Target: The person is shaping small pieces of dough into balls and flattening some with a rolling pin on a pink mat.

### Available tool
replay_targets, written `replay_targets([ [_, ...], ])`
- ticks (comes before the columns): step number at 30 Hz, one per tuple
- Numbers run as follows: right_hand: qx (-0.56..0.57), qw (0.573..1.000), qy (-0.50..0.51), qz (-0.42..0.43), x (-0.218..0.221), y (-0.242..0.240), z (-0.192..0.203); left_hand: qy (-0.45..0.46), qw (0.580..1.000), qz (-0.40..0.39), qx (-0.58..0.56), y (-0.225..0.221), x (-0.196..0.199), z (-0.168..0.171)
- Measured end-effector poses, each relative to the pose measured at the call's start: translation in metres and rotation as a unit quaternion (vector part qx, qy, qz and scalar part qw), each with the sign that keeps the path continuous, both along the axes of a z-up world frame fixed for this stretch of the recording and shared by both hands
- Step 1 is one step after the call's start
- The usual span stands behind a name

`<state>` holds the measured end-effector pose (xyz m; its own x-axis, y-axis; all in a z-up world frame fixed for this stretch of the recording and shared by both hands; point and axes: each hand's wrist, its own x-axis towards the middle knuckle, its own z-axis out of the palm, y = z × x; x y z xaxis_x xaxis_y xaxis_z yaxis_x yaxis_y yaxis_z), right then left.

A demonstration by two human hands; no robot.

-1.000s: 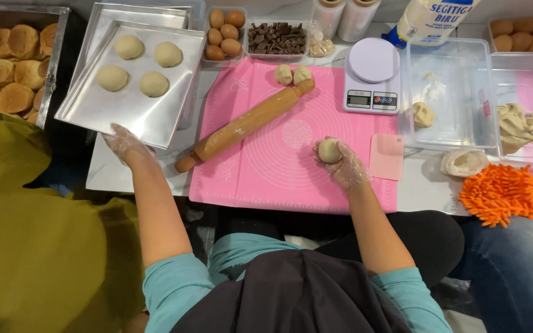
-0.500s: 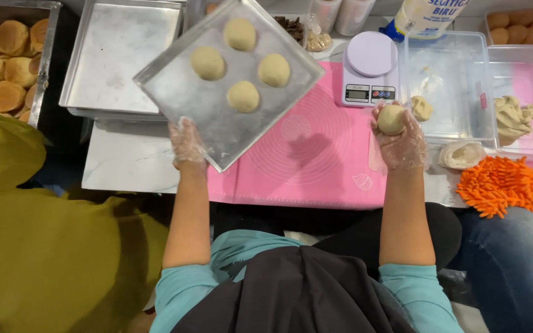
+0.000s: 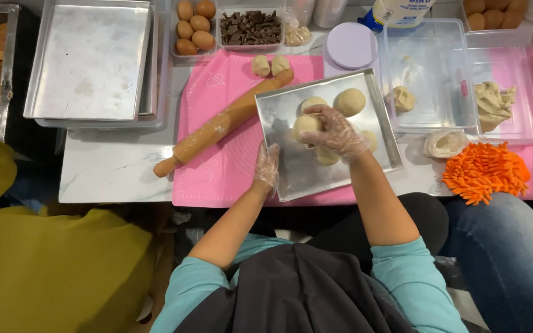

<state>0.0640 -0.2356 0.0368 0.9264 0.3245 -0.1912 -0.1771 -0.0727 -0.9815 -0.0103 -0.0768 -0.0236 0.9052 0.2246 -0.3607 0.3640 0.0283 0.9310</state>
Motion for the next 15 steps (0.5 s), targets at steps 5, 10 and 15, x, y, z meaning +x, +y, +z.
replay_targets([
  [5,-0.113,0.992,-0.051,-0.027,0.01,0.019,-0.047,-0.096,0.994,-0.022,-0.047,-0.002,0.002,-0.101],
  [10,-0.187,0.977,-0.085,-0.06,0.005,0.035,-0.052,-0.113,0.992,-0.061,-0.014,0.013,-0.002,-0.108],
  [15,-0.278,0.853,-0.441,-0.021,0.006,0.027,-0.068,-0.167,0.982,-0.056,-0.064,0.009,-0.001,-0.111],
])
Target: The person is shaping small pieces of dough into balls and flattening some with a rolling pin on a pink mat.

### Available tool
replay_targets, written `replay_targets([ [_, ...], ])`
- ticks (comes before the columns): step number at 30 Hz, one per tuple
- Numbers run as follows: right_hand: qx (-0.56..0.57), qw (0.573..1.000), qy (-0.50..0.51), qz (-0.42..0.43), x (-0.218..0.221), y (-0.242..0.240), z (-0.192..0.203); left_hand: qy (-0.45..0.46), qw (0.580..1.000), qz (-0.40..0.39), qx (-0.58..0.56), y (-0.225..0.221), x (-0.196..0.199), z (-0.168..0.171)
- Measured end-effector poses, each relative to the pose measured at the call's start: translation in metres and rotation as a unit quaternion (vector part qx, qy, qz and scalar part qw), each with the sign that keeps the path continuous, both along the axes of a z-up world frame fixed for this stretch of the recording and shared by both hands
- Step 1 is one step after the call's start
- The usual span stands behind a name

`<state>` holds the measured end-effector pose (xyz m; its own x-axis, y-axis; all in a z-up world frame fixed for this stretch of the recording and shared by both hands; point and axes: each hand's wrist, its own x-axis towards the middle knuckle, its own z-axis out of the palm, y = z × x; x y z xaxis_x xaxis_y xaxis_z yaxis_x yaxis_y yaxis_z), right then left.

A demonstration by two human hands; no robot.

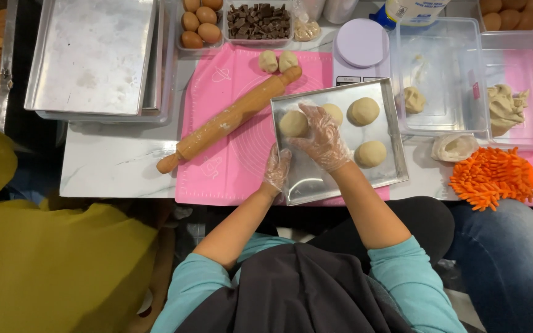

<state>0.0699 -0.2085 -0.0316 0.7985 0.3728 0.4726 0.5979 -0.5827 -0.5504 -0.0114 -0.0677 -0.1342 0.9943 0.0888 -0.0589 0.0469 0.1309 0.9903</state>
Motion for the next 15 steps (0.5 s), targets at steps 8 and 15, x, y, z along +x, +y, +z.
replay_targets([
  [8,-0.031,0.999,-0.013,0.014,-0.002,0.009,0.009,0.0,1.0,0.005,-0.016,0.005,-0.005,0.05],
  [15,-0.016,0.996,-0.074,0.048,0.001,0.014,0.007,-0.011,0.999,0.003,-0.031,0.003,-0.004,0.042],
])
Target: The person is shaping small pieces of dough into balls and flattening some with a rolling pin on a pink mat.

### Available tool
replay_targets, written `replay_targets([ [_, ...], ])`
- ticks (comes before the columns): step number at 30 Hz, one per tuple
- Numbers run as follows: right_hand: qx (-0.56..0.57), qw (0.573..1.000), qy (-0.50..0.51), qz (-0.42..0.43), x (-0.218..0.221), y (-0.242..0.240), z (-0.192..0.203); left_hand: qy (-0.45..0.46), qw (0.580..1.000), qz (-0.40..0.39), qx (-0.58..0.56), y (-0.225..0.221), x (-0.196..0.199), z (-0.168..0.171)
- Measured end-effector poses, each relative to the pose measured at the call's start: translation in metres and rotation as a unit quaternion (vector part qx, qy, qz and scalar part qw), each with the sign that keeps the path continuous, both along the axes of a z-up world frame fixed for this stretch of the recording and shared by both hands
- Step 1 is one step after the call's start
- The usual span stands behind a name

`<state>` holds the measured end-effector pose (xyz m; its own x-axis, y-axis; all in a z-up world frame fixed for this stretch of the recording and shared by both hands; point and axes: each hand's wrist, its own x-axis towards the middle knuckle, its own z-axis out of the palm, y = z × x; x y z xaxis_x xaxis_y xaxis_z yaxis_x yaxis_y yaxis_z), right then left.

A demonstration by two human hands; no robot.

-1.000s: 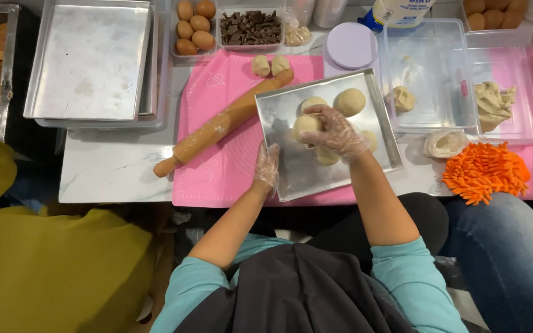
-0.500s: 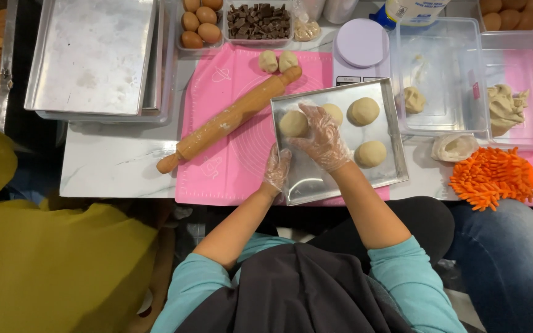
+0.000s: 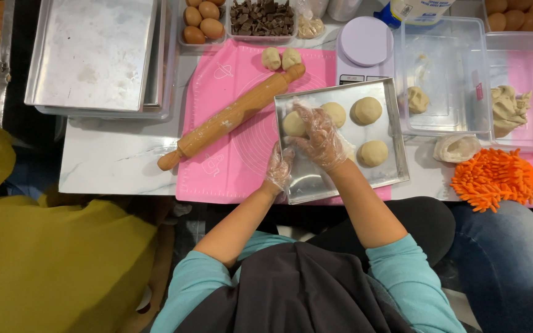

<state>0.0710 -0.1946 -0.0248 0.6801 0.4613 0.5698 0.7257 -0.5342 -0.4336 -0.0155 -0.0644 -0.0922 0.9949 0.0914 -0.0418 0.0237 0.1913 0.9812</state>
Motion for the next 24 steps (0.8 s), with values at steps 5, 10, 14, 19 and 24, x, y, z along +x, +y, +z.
replay_targets([
  [5,0.076,0.997,-0.026,0.016,-0.007,-0.02,0.059,0.004,0.998,0.042,-0.041,-0.008,0.013,-0.049],
  [10,0.122,0.979,-0.036,-0.158,-0.021,-0.105,0.084,0.027,0.998,0.05,-0.02,0.007,0.012,-0.054],
  [14,0.191,0.921,0.025,-0.339,-0.015,-0.18,0.043,0.037,0.994,0.089,-0.043,0.021,0.005,0.002],
  [19,0.23,0.912,-0.037,-0.338,-0.022,-0.172,0.058,0.093,0.982,0.144,-0.078,0.067,0.005,0.073],
  [24,0.204,0.924,0.089,-0.311,-0.011,-0.169,0.032,0.112,0.945,0.304,0.052,0.15,0.02,0.026],
])
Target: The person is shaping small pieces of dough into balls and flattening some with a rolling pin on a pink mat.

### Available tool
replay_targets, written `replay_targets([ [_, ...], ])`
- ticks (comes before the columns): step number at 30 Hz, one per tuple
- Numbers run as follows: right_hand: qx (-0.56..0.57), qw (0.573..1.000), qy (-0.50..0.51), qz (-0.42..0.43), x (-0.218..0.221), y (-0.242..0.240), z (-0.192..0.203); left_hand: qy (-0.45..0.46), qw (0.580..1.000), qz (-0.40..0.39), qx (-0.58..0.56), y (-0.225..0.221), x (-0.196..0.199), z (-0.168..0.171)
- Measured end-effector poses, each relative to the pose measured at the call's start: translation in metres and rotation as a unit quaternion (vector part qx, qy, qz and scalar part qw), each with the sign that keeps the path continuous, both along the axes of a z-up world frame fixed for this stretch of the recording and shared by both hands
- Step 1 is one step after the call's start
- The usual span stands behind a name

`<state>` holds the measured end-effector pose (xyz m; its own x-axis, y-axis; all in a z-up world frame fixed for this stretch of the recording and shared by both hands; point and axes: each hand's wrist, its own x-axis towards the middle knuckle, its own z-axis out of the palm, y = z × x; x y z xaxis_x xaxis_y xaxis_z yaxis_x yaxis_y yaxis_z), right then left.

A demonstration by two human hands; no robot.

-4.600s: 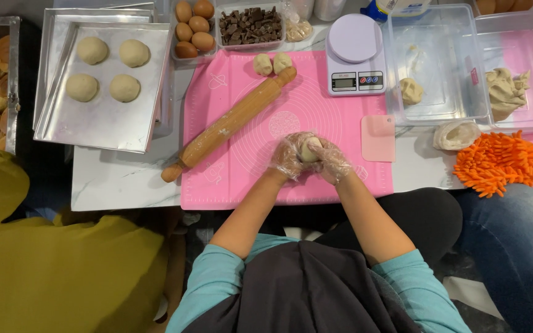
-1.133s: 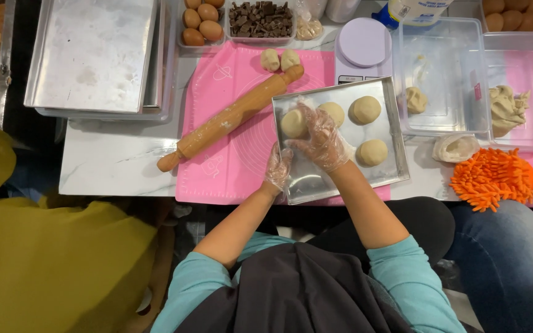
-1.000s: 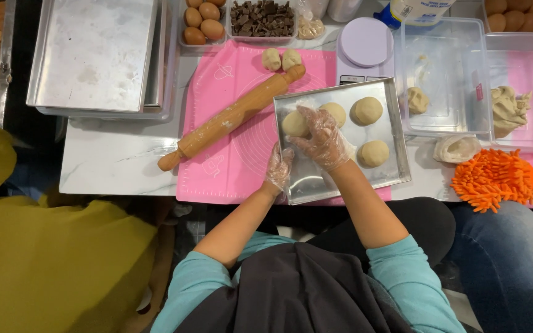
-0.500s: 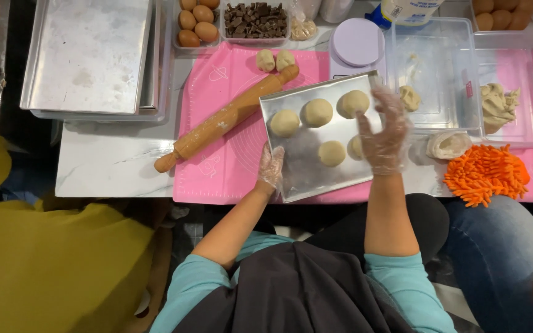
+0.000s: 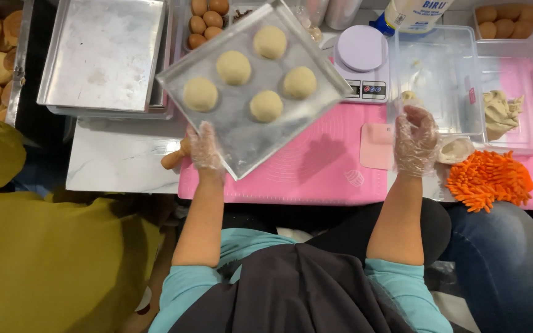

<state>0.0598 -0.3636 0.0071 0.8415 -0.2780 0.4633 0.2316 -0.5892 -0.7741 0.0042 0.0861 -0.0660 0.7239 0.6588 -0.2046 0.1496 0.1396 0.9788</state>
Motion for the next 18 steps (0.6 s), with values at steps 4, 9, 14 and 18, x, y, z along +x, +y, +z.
replay_targets([
  [4,-0.003,0.999,0.013,0.053,0.012,0.013,-0.028,0.158,0.985,0.058,0.024,0.072,0.046,-0.003],
  [9,0.029,0.987,0.136,0.084,0.031,0.031,-0.077,0.127,0.97,0.18,0.098,0.154,0.061,-0.055],
  [14,0.01,0.976,0.192,0.099,0.022,0.052,-0.088,0.078,0.975,0.198,0.066,0.181,0.051,-0.037],
  [18,0.03,0.967,0.216,0.133,0.026,0.054,-0.106,0.029,0.975,0.218,0.033,0.189,0.051,-0.021],
])
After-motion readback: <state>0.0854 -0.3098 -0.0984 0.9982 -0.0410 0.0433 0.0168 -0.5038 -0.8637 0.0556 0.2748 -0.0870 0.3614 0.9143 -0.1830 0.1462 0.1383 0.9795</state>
